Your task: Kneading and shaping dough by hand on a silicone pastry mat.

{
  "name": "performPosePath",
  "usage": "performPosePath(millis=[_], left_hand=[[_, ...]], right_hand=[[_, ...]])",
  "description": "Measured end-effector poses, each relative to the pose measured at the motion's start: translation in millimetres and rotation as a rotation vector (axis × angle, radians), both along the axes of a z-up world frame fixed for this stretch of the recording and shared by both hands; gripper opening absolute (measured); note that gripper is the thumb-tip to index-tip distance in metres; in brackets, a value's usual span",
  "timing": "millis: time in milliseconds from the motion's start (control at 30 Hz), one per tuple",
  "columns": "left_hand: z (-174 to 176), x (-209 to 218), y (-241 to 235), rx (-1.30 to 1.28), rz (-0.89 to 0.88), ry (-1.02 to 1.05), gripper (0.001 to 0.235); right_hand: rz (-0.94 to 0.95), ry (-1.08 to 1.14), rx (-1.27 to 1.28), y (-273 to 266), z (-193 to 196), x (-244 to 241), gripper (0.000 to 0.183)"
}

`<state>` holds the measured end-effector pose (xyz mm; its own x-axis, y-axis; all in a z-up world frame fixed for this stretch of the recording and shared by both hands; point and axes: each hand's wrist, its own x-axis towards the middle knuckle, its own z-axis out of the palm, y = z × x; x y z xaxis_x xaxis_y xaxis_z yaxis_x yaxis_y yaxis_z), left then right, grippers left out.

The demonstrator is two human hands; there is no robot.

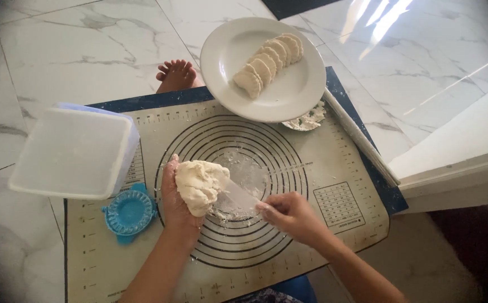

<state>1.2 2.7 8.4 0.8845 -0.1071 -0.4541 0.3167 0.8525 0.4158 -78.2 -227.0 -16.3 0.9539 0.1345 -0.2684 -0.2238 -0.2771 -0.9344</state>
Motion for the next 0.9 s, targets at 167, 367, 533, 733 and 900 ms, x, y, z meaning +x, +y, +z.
performPosePath(millis=[167,367,533,733,900], left_hand=[[-27.0,6.2,-3.5,0.027,0.056,-0.017,0.037],[-25.0,15.8,7.2,0.298,0.045,0.019,0.025],[-27.1,15.4,3.3,0.432,-0.088,-0.253,0.034],[-60.3,30.5,5.7,0.519,-0.506,-0.949,0.054],[-44.5,16.7,10.9,0.940,-0.426,-1.070,0.038]], right_hand=[[-0.014,-0.019,-0.156,-31.1,12.1,10.5,0.022],[-0.139,-0.395,-0.919,-51.5,0.3,37.2,0.025],[-0.223,-0.394,-1.157,-17.8,12.9,43.6,0.045],[-0.018,-0.468,-0.717,49.9,40.8,47.5,0.047],[0.141,-0.539,-0.303,95.1,47.9,39.8,0.052]])
